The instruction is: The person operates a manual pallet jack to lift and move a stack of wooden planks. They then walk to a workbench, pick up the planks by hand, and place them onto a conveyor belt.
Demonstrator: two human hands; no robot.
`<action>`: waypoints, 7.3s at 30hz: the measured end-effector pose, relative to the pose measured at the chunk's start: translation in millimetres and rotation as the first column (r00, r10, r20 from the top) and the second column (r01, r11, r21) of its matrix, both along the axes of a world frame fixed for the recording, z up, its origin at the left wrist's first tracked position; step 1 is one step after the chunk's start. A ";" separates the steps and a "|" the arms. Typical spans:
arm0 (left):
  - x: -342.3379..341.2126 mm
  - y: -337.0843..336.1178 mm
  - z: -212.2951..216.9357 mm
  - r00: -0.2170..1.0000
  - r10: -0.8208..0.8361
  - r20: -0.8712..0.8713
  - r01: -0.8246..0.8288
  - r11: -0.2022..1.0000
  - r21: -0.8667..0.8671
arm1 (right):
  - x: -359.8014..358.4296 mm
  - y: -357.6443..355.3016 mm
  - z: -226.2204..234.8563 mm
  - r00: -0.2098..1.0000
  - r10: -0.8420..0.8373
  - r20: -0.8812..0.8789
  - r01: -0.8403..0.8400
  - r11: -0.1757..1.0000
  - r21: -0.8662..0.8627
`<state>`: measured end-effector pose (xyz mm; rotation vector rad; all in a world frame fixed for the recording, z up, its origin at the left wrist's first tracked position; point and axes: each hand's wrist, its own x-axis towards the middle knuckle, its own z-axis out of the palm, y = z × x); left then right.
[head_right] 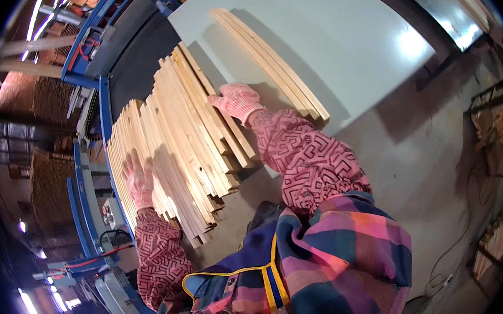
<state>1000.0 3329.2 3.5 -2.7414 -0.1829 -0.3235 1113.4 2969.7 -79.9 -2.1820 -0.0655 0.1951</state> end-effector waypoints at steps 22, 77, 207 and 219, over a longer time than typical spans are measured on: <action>-82.6 178.4 50.3 0.739 0.622 0.258 -0.549 0.779 -0.303 | -60.1 -44.1 55.6 0.981 -0.119 0.154 0.194 0.632 -0.750; -200.7 -343.6 -133.2 0.925 0.212 0.314 0.368 -0.302 -0.880 | -251.5 -218.4 -6.2 0.968 0.039 0.250 -0.057 0.996 0.065; 442.3 -2242.1 -260.9 0.773 -0.370 -0.516 -0.585 -0.099 -0.805 | 420.1 -2323.7 -51.1 0.769 -0.599 -0.223 0.471 0.767 -0.435; 432.8 -2069.7 -309.5 0.860 -0.408 -0.306 -0.356 -0.052 -0.933 | 347.9 -2119.5 4.4 0.618 -0.711 0.335 0.377 0.642 0.668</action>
